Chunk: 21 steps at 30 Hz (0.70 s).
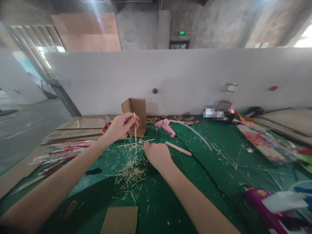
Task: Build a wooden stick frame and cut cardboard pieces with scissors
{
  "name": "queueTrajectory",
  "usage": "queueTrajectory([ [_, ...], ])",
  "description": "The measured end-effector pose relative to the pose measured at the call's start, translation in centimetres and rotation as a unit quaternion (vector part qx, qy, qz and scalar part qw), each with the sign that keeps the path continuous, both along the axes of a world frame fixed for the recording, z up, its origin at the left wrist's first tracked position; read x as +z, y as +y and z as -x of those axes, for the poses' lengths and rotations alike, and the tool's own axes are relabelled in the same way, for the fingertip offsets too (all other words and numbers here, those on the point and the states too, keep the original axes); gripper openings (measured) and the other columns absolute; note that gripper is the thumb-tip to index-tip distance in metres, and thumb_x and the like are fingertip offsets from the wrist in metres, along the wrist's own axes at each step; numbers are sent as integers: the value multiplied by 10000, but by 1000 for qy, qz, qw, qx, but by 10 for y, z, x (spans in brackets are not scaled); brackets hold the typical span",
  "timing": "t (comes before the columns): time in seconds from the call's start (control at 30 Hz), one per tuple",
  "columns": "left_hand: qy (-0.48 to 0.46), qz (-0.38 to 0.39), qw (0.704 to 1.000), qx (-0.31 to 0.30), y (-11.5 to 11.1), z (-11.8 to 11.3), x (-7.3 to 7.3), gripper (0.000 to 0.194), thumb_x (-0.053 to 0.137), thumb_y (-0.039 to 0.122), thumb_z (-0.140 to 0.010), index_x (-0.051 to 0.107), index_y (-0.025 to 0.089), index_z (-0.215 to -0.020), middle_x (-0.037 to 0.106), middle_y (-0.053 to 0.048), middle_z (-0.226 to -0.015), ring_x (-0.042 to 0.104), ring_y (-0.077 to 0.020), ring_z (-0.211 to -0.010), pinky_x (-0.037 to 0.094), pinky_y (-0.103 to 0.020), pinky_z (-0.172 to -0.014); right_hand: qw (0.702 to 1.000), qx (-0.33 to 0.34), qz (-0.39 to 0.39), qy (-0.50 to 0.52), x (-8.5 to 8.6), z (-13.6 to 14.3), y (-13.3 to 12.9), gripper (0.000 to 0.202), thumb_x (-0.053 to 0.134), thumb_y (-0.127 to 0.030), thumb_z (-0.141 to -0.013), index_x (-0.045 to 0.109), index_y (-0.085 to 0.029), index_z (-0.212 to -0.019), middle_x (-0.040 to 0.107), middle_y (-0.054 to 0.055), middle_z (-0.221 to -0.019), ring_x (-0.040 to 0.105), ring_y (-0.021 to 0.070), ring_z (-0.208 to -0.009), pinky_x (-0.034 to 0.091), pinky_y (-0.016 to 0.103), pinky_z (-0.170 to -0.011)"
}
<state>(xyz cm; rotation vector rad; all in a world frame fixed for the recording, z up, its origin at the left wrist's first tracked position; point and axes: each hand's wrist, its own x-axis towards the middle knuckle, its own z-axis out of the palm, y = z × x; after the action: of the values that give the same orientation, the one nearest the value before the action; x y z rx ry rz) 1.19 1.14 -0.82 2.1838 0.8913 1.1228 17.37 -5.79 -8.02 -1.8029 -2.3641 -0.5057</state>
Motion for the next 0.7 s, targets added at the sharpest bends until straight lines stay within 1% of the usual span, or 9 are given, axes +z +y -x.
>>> queueTrajectory([
  [0.07,3,0,1000,2,0,0,0,251,402,360,-898,567,176,-862,642,-46,-765,607,-122,-677,505,-241,-649,1000,5,2,-5,-2,0,-1,427,228,-378,-969,605,-179,-935,655,87,-609,654,225,-588,386,264,-542],
  [0.2,0,8,1000,-4,-2,-1,1,245,403,357,-894,565,177,-858,636,-43,-758,603,-124,-675,505,-240,-648,998,23,55,-11,-6,-1,-3,385,308,-364,-957,620,-166,-851,670,92,-651,658,220,-616,399,262,-552],
  [0.27,-4,14,1000,-13,-3,-1,1,237,403,352,-894,560,178,-857,631,-42,-757,602,-124,-677,508,-241,-650,999,25,40,-2,-6,-1,-3,398,289,-374,-960,616,-169,-865,669,92,-654,657,221,-613,400,262,-555],
  [0.37,-8,13,1000,-18,-2,0,0,227,401,343,-894,554,180,-859,627,-41,-758,602,-124,-682,510,-242,-656,1000,7,-17,17,-4,0,0,442,209,-392,-969,600,-187,-946,675,95,-684,653,232,-600,401,277,-551],
  [0.4,-9,11,1000,-16,-1,0,0,226,401,342,-895,553,180,-857,627,-40,-757,601,-123,-681,509,-241,-659,1000,5,-14,18,-5,0,2,439,209,-394,-969,600,-196,-947,678,91,-691,653,233,-600,401,279,-550],
  [0.53,-5,8,1000,-12,1,1,0,225,411,348,-892,550,177,-852,631,-39,-754,604,-122,-684,503,-240,-668,999,23,43,2,-11,-1,4,384,296,-413,-954,610,-209,-870,680,63,-671,657,215,-621,390,257,-552],
  [0.6,-2,7,1000,-12,1,2,0,235,415,357,-890,554,173,-842,633,-40,-750,605,-122,-685,500,-236,-662,999,23,29,6,-13,-3,5,387,290,-419,-954,604,-206,-875,680,61,-680,656,210,-622,377,249,-544],
  [0.7,2,5,1000,-13,1,1,1,244,419,363,-890,557,173,-826,634,-36,-744,605,-119,-682,496,-227,-654,1000,3,-9,23,-15,-4,5,403,246,-419,-963,591,-213,-926,685,66,-716,655,211,-618,359,248,-532],
])
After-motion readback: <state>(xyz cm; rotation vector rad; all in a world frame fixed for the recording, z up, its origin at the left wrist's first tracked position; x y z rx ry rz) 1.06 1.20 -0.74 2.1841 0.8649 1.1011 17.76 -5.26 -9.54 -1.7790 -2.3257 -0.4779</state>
